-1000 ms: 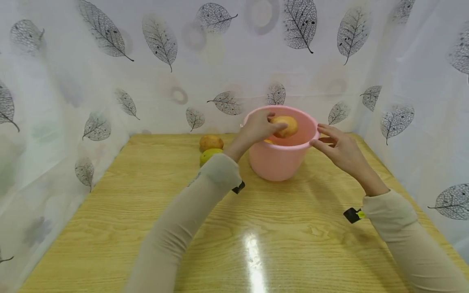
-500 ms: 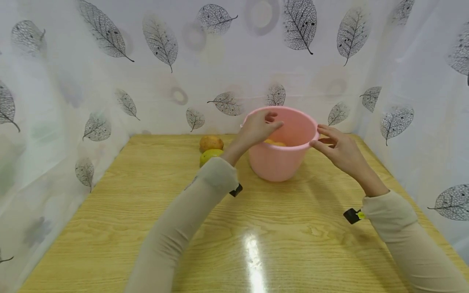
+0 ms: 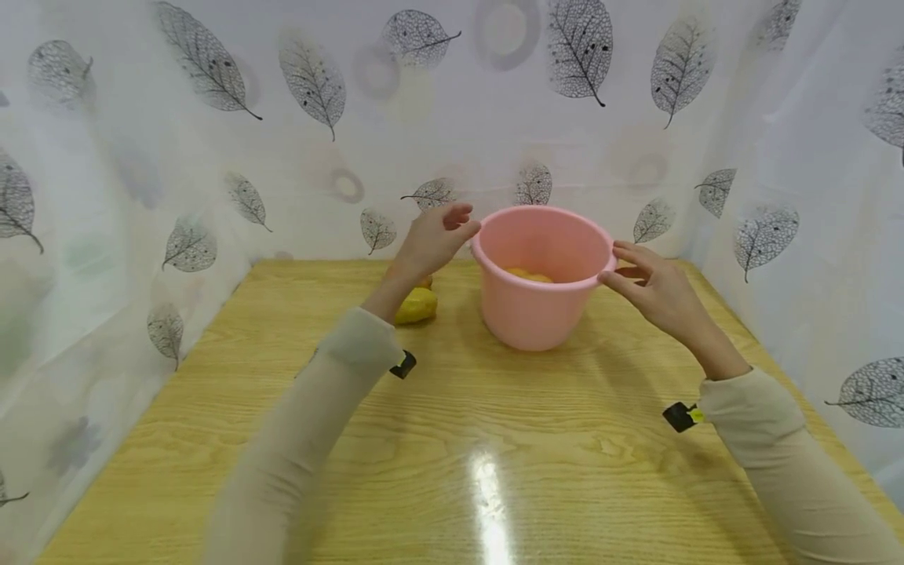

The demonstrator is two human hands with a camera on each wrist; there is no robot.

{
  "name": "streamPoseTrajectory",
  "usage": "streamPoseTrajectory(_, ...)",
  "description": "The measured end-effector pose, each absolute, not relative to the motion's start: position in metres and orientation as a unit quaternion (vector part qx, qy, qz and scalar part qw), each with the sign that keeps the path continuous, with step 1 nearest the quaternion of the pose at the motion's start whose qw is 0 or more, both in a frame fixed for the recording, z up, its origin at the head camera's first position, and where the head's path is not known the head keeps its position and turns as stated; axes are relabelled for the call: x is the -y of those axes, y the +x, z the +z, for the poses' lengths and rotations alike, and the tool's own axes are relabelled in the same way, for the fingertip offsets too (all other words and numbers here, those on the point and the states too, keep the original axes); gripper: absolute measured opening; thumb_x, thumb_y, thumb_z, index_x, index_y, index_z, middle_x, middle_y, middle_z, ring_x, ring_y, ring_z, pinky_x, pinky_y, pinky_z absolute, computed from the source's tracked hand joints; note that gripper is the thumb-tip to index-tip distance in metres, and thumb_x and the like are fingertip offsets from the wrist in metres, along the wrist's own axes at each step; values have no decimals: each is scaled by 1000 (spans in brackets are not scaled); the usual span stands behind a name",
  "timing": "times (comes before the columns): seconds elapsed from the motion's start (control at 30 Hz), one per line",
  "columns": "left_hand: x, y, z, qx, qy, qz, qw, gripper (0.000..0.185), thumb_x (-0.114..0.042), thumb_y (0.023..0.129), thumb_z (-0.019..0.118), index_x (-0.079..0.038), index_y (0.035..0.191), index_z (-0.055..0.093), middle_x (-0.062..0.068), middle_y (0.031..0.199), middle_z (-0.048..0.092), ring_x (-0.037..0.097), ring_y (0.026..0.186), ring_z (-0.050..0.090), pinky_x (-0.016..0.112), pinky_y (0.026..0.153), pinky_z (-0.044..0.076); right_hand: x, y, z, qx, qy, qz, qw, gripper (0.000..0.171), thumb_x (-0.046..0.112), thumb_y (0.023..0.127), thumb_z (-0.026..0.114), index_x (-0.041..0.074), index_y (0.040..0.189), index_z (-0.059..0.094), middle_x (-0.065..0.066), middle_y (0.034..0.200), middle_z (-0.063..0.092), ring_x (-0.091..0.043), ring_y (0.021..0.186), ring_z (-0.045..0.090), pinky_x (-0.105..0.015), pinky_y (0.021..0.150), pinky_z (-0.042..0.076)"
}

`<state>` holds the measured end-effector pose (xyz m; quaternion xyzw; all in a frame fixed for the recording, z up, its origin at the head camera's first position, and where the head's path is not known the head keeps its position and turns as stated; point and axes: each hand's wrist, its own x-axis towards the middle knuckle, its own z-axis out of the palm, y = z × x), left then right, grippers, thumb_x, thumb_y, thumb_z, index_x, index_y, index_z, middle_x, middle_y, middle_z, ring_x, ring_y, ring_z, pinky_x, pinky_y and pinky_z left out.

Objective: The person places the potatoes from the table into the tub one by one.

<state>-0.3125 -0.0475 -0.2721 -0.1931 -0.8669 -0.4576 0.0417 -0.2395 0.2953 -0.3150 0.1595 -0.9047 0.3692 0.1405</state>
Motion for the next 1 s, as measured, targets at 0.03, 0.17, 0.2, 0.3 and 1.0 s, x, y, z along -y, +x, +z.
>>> streamPoseTrajectory(0.03, 53, -313, -273, 868, -191, -457, 40, 51, -32, 104, 63, -8, 148, 55, 11, 142, 62, 24, 129, 59, 36, 105, 50, -295, -239, -315, 905, 159, 370, 140, 54, 25, 102, 69, 0, 147, 55, -17, 158, 45, -44, 119, 65, -3, 77, 45)
streamPoseTrajectory(0.17, 76, -314, -278, 867, -186, -461, 34, 52, -32, 105, 63, -6, 149, 53, 13, 143, 60, 26, 131, 57, 38, 108, 48, -295, -238, -314, 906, 159, 367, 140, 54, 26, 102, 69, 0, 148, 55, -17, 158, 45, -44, 119, 65, -3, 77, 44)
streamPoseTrajectory(0.2, 82, -313, -279, 866, -184, -464, 30, 53, -32, 105, 63, -6, 150, 52, 13, 144, 60, 26, 132, 56, 39, 109, 48, -295, -238, -314, 906, 158, 366, 140, 54, 26, 102, 69, 0, 148, 55, -17, 158, 45, -44, 118, 65, -3, 78, 44)
streamPoseTrajectory(0.3, 99, -311, -283, 867, -176, -467, 26, 54, -31, 105, 63, -4, 150, 51, 15, 146, 58, 29, 133, 55, 42, 111, 46, -295, -237, -314, 906, 158, 366, 140, 54, 26, 102, 69, 0, 148, 55, -17, 158, 46, -44, 119, 65, -3, 77, 44)
streamPoseTrajectory(1.0, 183, -310, -326, 860, -154, -486, -20, 66, -33, 106, 62, -3, 159, 37, 20, 156, 46, 35, 139, 49, 49, 115, 41, -293, -237, -314, 905, 163, 362, 151, 53, 24, 102, 70, -1, 146, 56, -15, 156, 49, -44, 116, 66, -3, 77, 44)
